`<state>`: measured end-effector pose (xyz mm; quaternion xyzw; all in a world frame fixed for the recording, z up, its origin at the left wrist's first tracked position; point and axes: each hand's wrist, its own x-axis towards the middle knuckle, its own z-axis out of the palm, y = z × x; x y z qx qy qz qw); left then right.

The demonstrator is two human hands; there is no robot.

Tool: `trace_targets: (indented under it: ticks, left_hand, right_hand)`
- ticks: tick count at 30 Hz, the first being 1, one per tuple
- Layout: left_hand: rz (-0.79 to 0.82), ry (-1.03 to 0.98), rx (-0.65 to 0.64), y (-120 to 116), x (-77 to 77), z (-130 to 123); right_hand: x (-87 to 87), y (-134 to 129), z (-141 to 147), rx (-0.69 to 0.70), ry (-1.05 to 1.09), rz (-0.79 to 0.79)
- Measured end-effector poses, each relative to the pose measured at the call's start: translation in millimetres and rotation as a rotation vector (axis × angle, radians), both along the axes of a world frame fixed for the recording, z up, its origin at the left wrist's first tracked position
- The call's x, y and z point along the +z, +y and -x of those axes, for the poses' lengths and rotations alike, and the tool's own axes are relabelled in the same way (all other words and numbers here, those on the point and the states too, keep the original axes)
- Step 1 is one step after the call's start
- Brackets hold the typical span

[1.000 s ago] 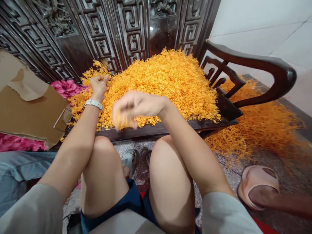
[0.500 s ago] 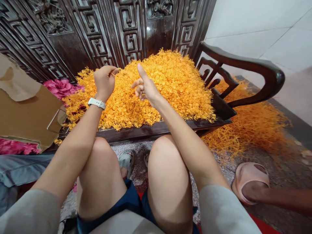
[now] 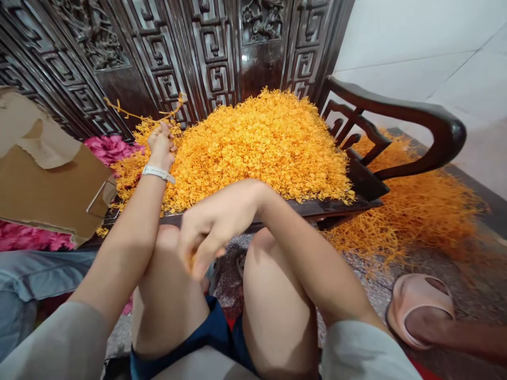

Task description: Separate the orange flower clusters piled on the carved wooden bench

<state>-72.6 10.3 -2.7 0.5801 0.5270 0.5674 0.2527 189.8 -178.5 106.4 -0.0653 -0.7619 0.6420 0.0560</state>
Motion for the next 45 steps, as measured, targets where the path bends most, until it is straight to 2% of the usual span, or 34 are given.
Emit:
trace_targets:
  ticks: [1,3,4,6,8,11,16,19,22,23,24,25,27,28,29,30,31,32,33,34,35,36,38,40,42,45]
  left_hand:
    - [0.045,-0.135,0.015,1.8,2.3,4.6]
    - [0.074,-0.38,0.08,3.4,11.4,7.7]
    - [0.065,-0.407,0.071,3.0,17.0,6.5]
    - [0.021,-0.332,0.013,0.2,27.7,-0.6]
    - [-0.02,-0.205,-0.061,-5.3,34.9,-12.7]
    - [-0.071,-0.079,-0.171,-15.6,38.2,-38.5]
    - [-0.048,-0.007,-0.33,-27.4,37.0,-80.6]
    - [0.017,-0.075,-0.421,-32.2,34.8,-84.8]
    - [0.118,-0.263,-0.496,-40.5,22.5,-69.7]
    - [0.152,-0.343,-0.494,-43.5,15.0,-61.9]
    - [0.186,-0.417,-0.473,-46.1,6.0,-53.4]
    - [0.21,-0.486,-0.43,-47.7,-3.9,-44.6]
    - [0.248,-0.586,-0.322,-46.7,-24.1,-28.2]
    - [0.251,-0.607,-0.276,-44.1,-32.8,-21.3]
    - [0.245,-0.621,-0.255,-40.6,-39.8,-15.8]
    - [0.232,-0.632,-0.253,-36.6,-44.8,-11.9]
    - [0.215,-0.625,-0.254,-32.8,-47.8,-9.8]
    - [0.203,-0.626,-0.262,-29.5,-49.0,-9.3]
    - [0.198,-0.632,-0.277,-27.0,-48.9,-10.4]
    - [0.203,-0.645,-0.295,-25.2,-47.9,-12.8]
    - [0.214,-0.667,-0.314,-24.2,-46.5,-16.2]
    - [0.226,-0.694,-0.329,-23.7,-44.9,-20.3]
    - [0.254,-0.749,-0.339,-22.8,-42.0,-28.8]
    - [0.289,-0.804,-0.326,-21.1,-40.0,-36.0]
    - [0.344,-0.839,-0.303,-18.8,-39.0,-40.9]
    - [0.42,-0.774,-0.202,-16.7,-39.0,-43.8]
  right_hand:
    - [-3.8,8.6,-2.1,-0.133,0.051,0.034]
    - [-19.9,36.0,-4.4,-0.52,0.199,0.105]
    - [-30.4,51.2,-4.0,-0.704,0.255,0.139]
    - [-51.9,76.6,0.2,-0.989,0.289,0.195]
    - [-69.5,90.4,6.9,-1.166,0.271,0.193]
    - [-83.7,94.2,15.5,-1.152,0.234,0.058]
    - [-89.5,97.9,15.5,-1.062,0.156,-0.078]
    - [-87.3,101.6,9.9,-1.017,0.133,-0.225]
    - [-70.0,87.6,3.2,-0.925,0.148,-0.392]
    - [-60.5,76.9,1.3,-0.825,0.144,-0.433]
    - [-49.8,63.9,0.1,-0.67,0.133,-0.446]
    - [-38.7,49.6,-0.5,-0.455,0.104,-0.427]
    - [-17.8,22.9,-0.8,0.059,-0.023,-0.273]
    - [-8.8,13.5,-1.5,0.214,-0.118,-0.157]
    - [-1.1,8.0,-3.6,0.178,-0.176,-0.029]
    - [5.4,6.7,-7.3,-0.03,-0.185,0.087]
    - [10.4,9.3,-12.7,-0.365,-0.138,0.173]
    - [13.7,15.2,-19.3,-0.734,-0.054,0.215]
    - [14.8,23.3,-26.1,-1.036,0.055,0.228]
    - [13.3,32.5,-32.0,-1.224,0.178,0.238]
    - [8.9,42.0,-35.8,-1.298,0.305,0.27]
    - [1.8,50.8,-36.7,-1.286,0.423,0.347]
    - [-18.2,64.2,-29.4,-1.172,0.617,0.622]
    - [-38.9,70.7,-13.6,-1.01,0.647,0.86]
    - [-52.5,71.2,2.6,-0.88,0.595,0.929]
    - [-57.2,67.5,14.9,-0.758,0.552,0.842]
